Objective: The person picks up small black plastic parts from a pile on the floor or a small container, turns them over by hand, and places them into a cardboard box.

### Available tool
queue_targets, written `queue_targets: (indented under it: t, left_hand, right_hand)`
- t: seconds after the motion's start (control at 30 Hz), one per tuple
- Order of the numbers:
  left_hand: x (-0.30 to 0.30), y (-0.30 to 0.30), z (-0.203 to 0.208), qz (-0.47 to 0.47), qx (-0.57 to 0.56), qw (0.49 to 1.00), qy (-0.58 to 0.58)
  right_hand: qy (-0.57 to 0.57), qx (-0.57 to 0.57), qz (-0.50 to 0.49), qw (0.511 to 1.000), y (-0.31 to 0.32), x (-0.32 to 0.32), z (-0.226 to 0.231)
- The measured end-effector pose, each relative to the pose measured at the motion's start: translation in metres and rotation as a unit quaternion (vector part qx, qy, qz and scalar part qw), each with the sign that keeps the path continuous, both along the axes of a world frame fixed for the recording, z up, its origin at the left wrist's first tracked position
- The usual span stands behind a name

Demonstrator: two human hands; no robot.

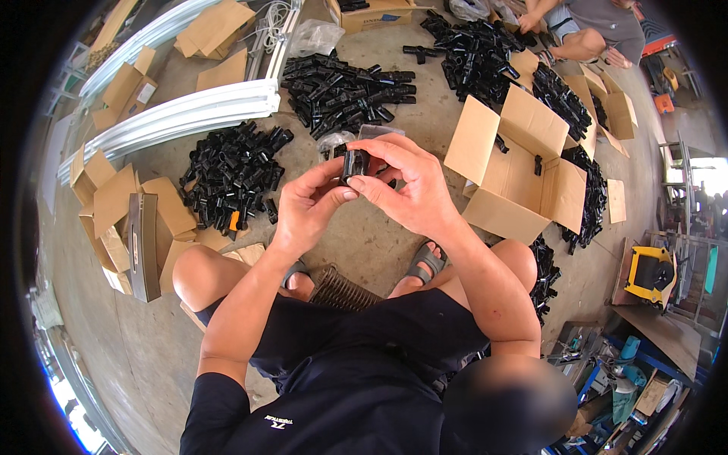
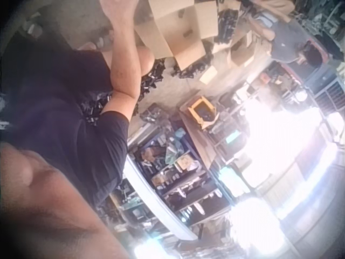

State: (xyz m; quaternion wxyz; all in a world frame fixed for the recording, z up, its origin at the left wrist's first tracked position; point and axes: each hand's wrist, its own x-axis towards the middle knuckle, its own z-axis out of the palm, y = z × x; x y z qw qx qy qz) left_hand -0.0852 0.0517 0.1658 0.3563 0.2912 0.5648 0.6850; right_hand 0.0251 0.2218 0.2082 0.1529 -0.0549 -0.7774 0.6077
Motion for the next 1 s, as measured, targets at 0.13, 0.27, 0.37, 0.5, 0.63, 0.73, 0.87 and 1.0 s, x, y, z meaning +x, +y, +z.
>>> queue_targets:
  t: [0.13,0.27,0.37,0.5,0.63,0.73,0.87,1.0]
  left_hand:
    - [0.003,0.002,-0.007,0.013,0.016,1.0,-0.01]
    - [0.004,0.001,-0.004,0.024,0.012,0.999,-0.026]
    - [0.004,0.001,-0.005,0.027,0.019,0.998,-0.044]
    - [0.006,0.002,-0.006,0.034,0.019,0.998,-0.046]
    - [0.01,0.003,-0.008,0.039,0.036,0.997,-0.055]
    - [0.011,0.004,-0.005,0.04,0.025,0.997,-0.056]
    - [0.011,0.004,-0.005,0.048,0.018,0.996,-0.076]
    - [0.011,0.007,-0.011,0.053,0.05,0.991,-0.111]
  right_hand:
    - [0.002,-0.016,-0.004,1.0,0.0,-0.001,-0.005]
    - [0.007,-0.014,-0.004,1.0,-0.003,-0.003,-0.005]
    - [0.005,-0.014,-0.01,1.0,-0.004,-0.005,-0.005]
    - [0.001,-0.005,-0.019,1.0,-0.006,-0.005,-0.006]
    - [0.039,0.006,-0.045,0.998,-0.006,-0.009,-0.016]
    - [0.054,-0.076,-0.078,0.993,-0.007,-0.01,-0.017]
    - [0.052,-0.159,-0.079,0.983,-0.008,-0.011,-0.016]
    - [0.057,-0.128,-0.081,0.987,-0.011,-0.011,-0.016]
